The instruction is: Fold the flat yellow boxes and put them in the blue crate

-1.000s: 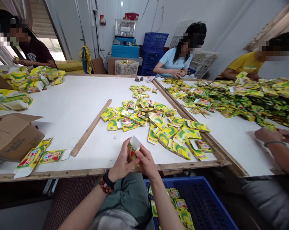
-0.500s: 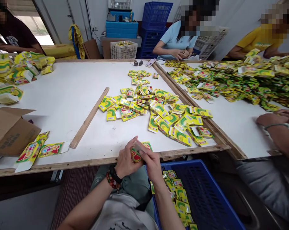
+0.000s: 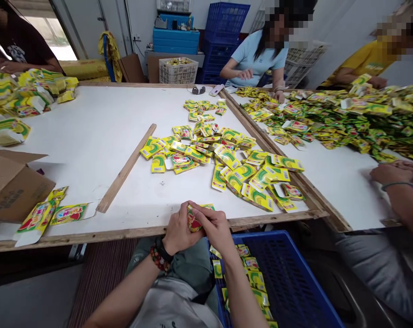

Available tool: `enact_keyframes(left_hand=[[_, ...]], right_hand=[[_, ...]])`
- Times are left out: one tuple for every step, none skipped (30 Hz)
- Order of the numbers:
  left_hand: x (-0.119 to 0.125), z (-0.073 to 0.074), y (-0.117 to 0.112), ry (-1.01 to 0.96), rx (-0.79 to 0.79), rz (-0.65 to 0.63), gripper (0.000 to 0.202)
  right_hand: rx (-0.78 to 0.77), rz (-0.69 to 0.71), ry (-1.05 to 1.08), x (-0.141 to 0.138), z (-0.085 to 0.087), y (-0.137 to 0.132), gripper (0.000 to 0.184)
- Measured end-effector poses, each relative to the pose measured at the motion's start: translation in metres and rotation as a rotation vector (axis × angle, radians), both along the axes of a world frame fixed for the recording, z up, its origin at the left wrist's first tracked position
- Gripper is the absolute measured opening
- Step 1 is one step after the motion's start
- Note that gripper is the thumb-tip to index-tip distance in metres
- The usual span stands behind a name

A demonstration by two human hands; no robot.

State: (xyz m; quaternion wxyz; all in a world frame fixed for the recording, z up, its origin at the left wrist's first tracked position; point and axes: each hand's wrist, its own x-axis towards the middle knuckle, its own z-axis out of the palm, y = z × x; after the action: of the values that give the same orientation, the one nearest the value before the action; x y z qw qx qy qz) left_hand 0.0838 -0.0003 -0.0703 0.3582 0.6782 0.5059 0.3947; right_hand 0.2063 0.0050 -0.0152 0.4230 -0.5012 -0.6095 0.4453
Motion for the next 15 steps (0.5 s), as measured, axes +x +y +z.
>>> enact_keyframes(left_hand=[[0.000,0.001,0.000,-0.012,-0.002,0.002,0.057],[0.000,0.001,0.001,-0.031,0.001,0.001,0.054],[-0.001,0.002,0.001,-0.058,0.010,-0.002,0.051],[-0.001,0.002,0.001,-0.087,0.022,-0.005,0.047],[-0.003,0.002,0.001,-0.115,0.038,-0.006,0.043],[-0.004,0.002,0.000,-0.138,0.054,-0.008,0.039],[-0.005,0.003,0.000,-0.152,0.065,-0.018,0.038],[-0.007,0.004,-0.001,-0.155,0.074,-0.040,0.041],[-0.009,0.004,-0.001,-0.147,0.085,-0.073,0.048],[-0.010,0.005,-0.002,-0.138,0.099,-0.110,0.058],[-0.011,0.006,-0.002,-0.134,0.117,-0.143,0.068],[-0.012,0.006,-0.001,-0.140,0.131,-0.160,0.076],[-0.013,0.006,0.000,-0.157,0.136,-0.144,0.076],[-0.013,0.005,0.002,-0.183,0.127,-0.092,0.069],[-0.013,0.003,0.004,-0.213,0.104,-0.015,0.057]], right_hand=[[0.013,0.037,-0.048,0.001,0.002,0.000,0.029],[0.046,0.071,-0.117,0.000,0.003,-0.001,0.031],[0.094,0.096,-0.200,-0.002,0.003,-0.003,0.034],[0.151,0.108,-0.282,-0.005,0.002,-0.006,0.037],[0.210,0.105,-0.350,-0.009,0.001,-0.009,0.039],[0.264,0.087,-0.398,-0.013,-0.001,-0.012,0.040],[0.309,0.064,-0.425,-0.016,-0.003,-0.017,0.039],[0.338,0.040,-0.436,-0.015,-0.004,-0.022,0.039],[0.349,0.010,-0.441,-0.012,-0.005,-0.028,0.038],[0.337,-0.026,-0.452,-0.004,-0.005,-0.034,0.038],[0.295,-0.071,-0.484,0.007,-0.005,-0.040,0.037],[0.224,-0.130,-0.549,0.021,-0.004,-0.045,0.036],[0.133,-0.198,-0.645,0.036,-0.004,-0.049,0.036],[0.041,-0.263,-0.758,0.050,-0.003,-0.051,0.035],[-0.034,-0.305,-0.868,0.061,-0.003,-0.050,0.036]])
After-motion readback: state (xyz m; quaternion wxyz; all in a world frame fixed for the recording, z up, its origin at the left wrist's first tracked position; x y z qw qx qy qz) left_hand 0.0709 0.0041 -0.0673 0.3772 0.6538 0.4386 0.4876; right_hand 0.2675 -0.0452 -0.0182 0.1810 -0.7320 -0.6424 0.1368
